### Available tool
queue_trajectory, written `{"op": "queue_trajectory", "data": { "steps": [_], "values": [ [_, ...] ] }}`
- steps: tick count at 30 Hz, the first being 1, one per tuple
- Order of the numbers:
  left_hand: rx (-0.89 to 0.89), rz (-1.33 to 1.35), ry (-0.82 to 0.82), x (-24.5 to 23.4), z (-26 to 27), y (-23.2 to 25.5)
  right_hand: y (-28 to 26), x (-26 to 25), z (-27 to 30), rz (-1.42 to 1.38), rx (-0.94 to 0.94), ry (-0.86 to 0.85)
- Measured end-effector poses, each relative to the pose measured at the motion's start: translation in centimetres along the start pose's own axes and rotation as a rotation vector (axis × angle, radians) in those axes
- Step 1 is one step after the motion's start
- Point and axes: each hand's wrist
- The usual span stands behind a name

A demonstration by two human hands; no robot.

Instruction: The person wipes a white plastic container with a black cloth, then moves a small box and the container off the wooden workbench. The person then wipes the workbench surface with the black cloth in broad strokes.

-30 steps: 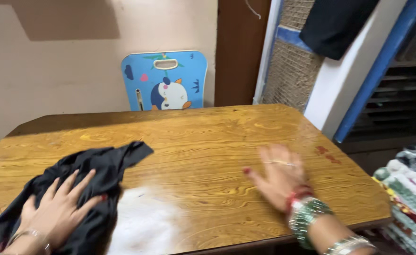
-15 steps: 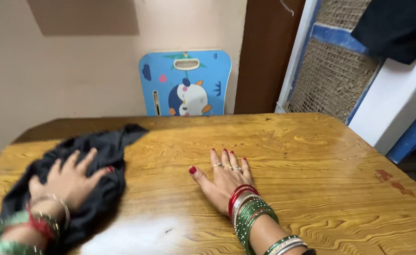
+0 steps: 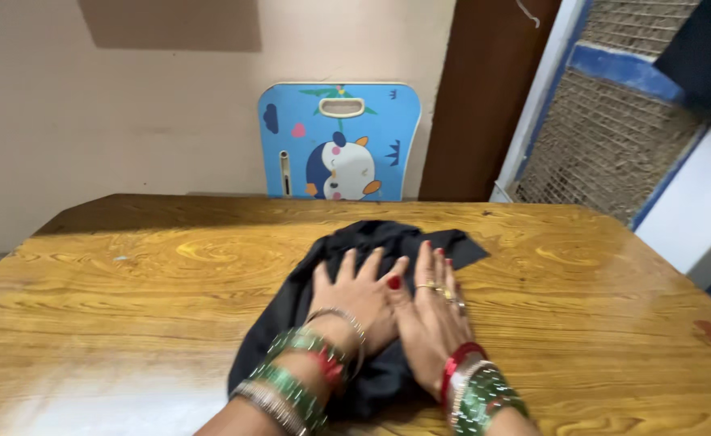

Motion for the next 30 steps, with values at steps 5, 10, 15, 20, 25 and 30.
{"op": "queue_trajectory", "data": {
  "steps": [5, 10, 15, 20, 25, 30],
  "values": [
    [-0.155, 0.057, -0.065, -0.6, -4.1, -5.4, 1.2, 0.7, 0.2, 0.113, -0.014, -0.047],
    [-0.429, 0.055, -0.089, 1.3, -5.8, -16.0, 0.9, 0.6, -0.2, 0.218, 0.062, -0.147],
    [-0.698, 0.127, -0.069, 3.3, -4.0, -27.8, 0.8, 0.6, -0.5, 0.23, 0.18, -0.189],
    [-0.879, 0.097, -0.117, 5.0, -0.5, -35.3, 0.6, 0.6, -0.5, 0.301, 0.187, -0.207],
    [-0.954, 0.11, -0.086, 7.1, 4.8, -38.7, 0.2, 0.5, -0.4, 0.274, 0.18, -0.223],
    [-0.896, 0.037, 0.009, 10.0, 11.5, -39.7, 0.6, 0.8, -0.7, 0.287, 0.156, -0.212]
  ]
}}
Point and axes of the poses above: each hand's wrist, its own z-axis away from the middle knuckle, its own x-axis out of the palm, y = z × x, and after that the axes turned 13 degrees about -z, right-handed
